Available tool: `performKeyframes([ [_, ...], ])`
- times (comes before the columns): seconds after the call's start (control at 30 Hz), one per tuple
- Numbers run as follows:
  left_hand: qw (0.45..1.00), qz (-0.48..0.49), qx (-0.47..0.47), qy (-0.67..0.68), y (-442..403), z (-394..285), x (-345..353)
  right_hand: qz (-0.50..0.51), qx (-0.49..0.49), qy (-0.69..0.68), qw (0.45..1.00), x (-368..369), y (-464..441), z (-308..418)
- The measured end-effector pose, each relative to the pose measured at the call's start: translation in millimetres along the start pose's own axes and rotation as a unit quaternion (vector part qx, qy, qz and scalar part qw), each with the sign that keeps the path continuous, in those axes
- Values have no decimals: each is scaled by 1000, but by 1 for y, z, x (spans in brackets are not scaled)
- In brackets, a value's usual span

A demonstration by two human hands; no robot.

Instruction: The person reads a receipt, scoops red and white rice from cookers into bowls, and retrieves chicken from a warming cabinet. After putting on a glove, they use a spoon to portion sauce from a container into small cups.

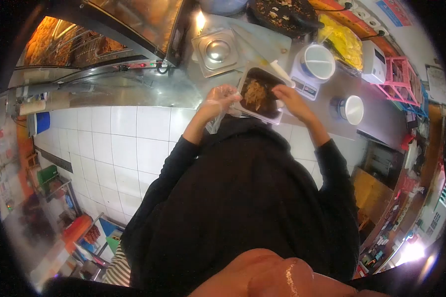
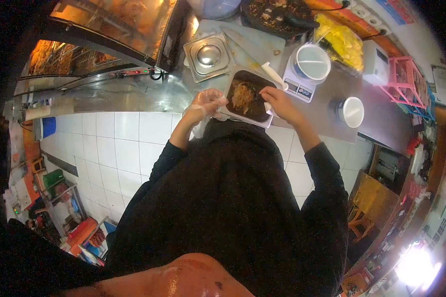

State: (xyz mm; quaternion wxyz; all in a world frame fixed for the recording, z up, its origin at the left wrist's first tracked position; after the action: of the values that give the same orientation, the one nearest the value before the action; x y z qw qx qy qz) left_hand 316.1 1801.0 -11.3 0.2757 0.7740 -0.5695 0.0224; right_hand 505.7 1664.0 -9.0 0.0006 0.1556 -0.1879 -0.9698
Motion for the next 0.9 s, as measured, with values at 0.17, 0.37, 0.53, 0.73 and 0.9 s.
performKeyframes([
  [0.17, 1000, 21, 7, 13, 0, 9, -7, 17, 126, -56, 990, -2, 14, 11],
  [0.37, 998, 4, 9, 57, -12, 39, -22, -29, 56, -53, 997, 1, 16, 12],
  [0.53, 961, -156, 65, -221, -24, 35, -47, -34, 78, -74, 994, -8, 18, 17],
  [0.73, 899, -221, 374, -44, -37, -22, -54, 28, 43, -55, 997, -1, 14, -8],
  [0.9, 903, -233, 348, -101, -39, -57, -41, 74, 126, -135, 980, -64, 35, 15],
])
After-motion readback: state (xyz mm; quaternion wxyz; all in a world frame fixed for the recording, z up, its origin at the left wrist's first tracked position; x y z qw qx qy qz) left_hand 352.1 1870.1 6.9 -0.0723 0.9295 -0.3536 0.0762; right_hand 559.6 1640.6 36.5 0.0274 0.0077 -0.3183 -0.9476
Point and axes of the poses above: each hand's wrist, its own y-axis away from the middle knuckle, its own x-axis out of the palm, z = x × y, the point moved 7 cm from there along -y, towards the middle knuckle, and after that the axes turned 14 degrees about z, right-handed, at the moved point
